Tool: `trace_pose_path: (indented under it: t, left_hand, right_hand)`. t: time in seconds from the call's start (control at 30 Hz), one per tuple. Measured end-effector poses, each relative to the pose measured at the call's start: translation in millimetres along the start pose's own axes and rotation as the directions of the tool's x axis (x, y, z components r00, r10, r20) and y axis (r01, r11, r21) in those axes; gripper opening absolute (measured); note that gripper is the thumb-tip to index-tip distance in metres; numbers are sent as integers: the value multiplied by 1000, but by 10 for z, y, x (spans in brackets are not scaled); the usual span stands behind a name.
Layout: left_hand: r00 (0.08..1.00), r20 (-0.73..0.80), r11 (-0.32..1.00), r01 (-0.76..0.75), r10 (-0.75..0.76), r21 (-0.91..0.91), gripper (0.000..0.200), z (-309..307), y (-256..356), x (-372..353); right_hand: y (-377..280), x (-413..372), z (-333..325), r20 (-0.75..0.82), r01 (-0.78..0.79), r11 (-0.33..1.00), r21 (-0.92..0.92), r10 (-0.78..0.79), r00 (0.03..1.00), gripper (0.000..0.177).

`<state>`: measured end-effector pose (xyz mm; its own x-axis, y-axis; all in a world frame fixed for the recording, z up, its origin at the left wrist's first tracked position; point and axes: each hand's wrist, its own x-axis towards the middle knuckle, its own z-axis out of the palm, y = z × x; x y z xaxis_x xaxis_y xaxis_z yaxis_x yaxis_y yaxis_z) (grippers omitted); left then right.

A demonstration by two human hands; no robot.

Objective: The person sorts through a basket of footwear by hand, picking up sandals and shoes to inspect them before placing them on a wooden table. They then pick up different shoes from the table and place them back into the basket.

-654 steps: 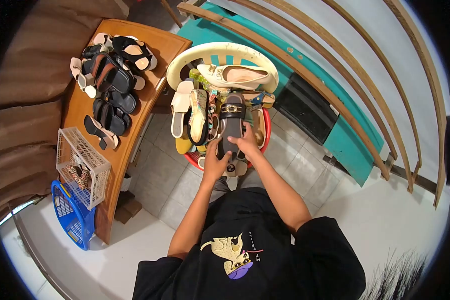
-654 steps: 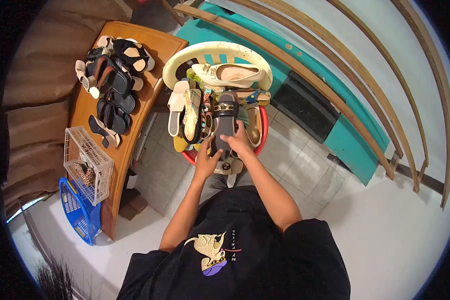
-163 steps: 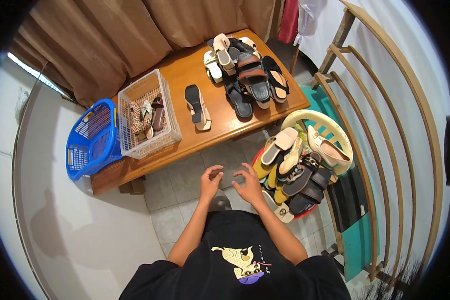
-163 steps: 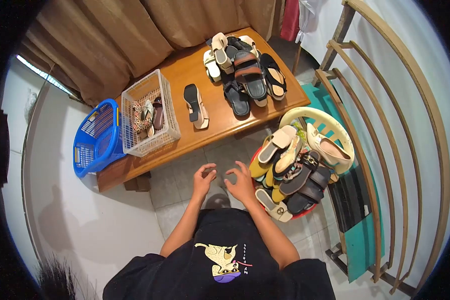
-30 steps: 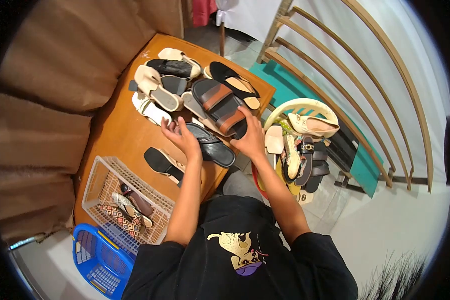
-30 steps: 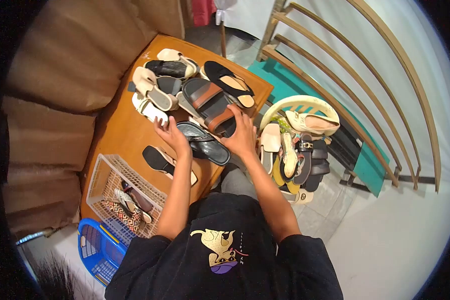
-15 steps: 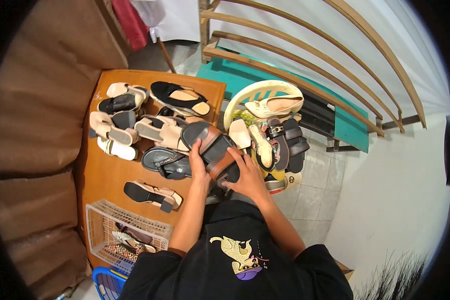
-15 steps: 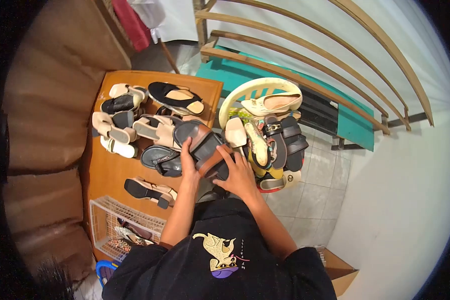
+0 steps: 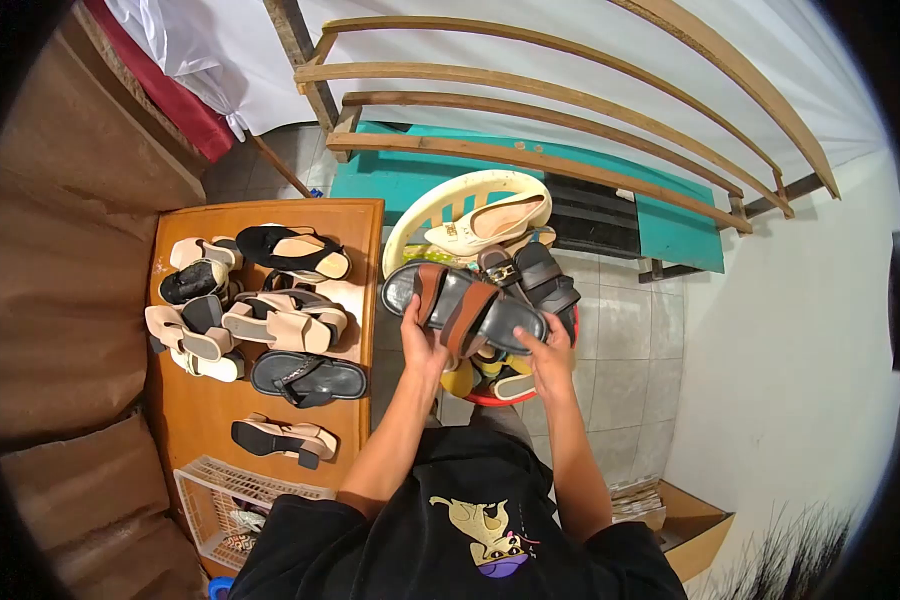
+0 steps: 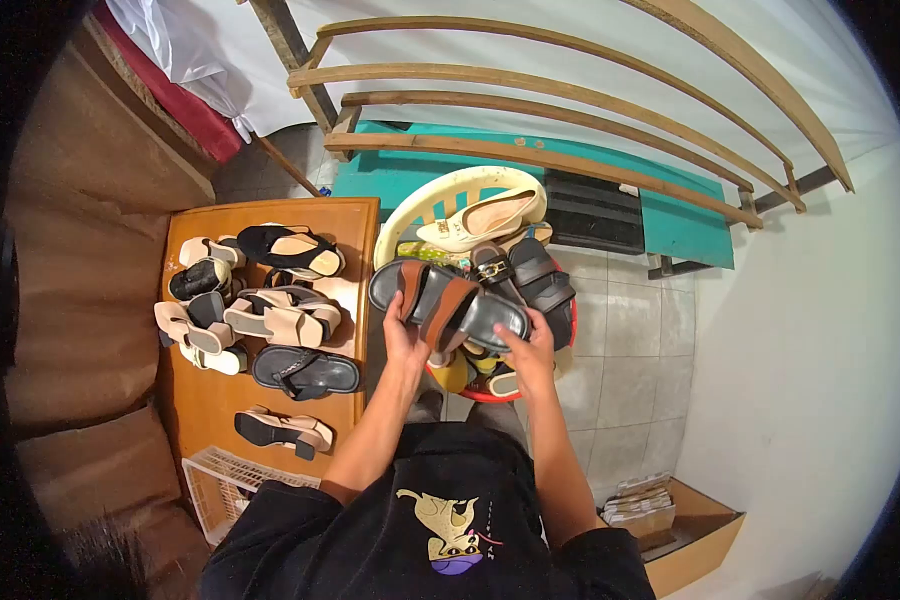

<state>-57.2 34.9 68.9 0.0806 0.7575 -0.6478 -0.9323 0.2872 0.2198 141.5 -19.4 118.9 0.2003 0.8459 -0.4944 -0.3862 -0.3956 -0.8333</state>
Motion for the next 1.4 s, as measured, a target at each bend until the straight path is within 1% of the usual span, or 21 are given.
trace_pose_path:
  t: [0.03,0.07,0.17,0.2,0.23,0.3,0.33,0.37,0.43,0.5,0.57,0.73,0.87,0.93,1.07,1.13,1.17,1.23,1.27,1.33,1.4]
  left_hand:
    - [999,49,1000,8,-9,4,38,5,-10,88]
    - [991,112,997,-74,71,20,34,-19,-37,211]
    - [983,124,981,-153,138,120,28,-108,13,523]
    - [965,107,952,-255,240,168,23,-13,42,522]
    - [972,91,955,-230,216,186,19,-33,84,603]
    - [981,80,956,-190,176,224,17,-98,161,769]
    - [982,77,928,-187,171,322,18,-100,199,833]
    - [982,62,929,-191,181,318,18,-101,178,903]
    - [957,50,865,-282,287,414,22,19,164,925]
    - [952,39,867,-294,305,402,28,-50,153,1051]
    - [936,29,823,-323,350,467,29,-130,114,1146]
    - [874,-102,796,-378,476,473,31,-29,-58,1151]
    - [852,-63,741,-412,519,531,43,-276,-97,1254]
    - [806,-24,577,-402,591,711,41,-306,-99,1273]
    - [744,-47,508,-408,667,759,42,-239,-137,1228]
    - [709,32,416,-450,705,790,42,-269,-123,1247]
    - [707,32,415,-451,706,790,42,-282,-116,1265]
    - [710,15,399,-413,704,819,45,-294,-99,1291]
    - [710,14,400,-413,705,818,45,-305,-96,1301]
    - [747,-48,497,-391,663,775,47,-296,-108,1297]
    - [722,-32,470,-415,691,779,47,-273,-171,1289]
  right_hand:
    - [-75,127,-9,-63,14,999,39,-12,998,51]
    - [-158,247,-30,-70,18,996,89,-12,997,50]
    - [-395,675,-2,-105,61,994,85,-52,993,47]
    - [-398,897,-31,-86,69,991,114,-60,995,46]
    - [-441,1115,-26,-74,58,992,111,-50,996,46]
    - [-526,1528,18,18,9,972,237,-14,1000,43]
    - [-575,1685,75,27,-6,972,233,-1,1000,43]
    - [-607,1830,142,54,-77,955,286,64,997,40]
    - [-591,2091,218,96,-170,931,322,147,984,38]
    - [-491,2338,266,170,-321,887,333,278,945,33]
    - [-283,2546,243,211,-341,874,347,281,936,32]
    - [-97,2658,184,290,-241,852,466,111,951,33]
    - [-63,2629,230,246,-272,861,431,178,953,31]
    - [-2,2648,244,171,-240,864,442,182,968,30]
    - [49,2704,223,161,-301,889,345,260,952,29]
    - [-11,2675,247,19,-422,876,235,430,903,27]
    - [-13,2686,249,21,-423,876,234,430,903,27]
    - [41,2757,225,140,-399,879,261,375,916,27]
    - [70,2795,214,141,-400,879,259,375,916,27]
    - [28,2776,241,142,-368,893,261,341,929,28]
    - [26,2742,283,88,-332,907,258,320,943,29]
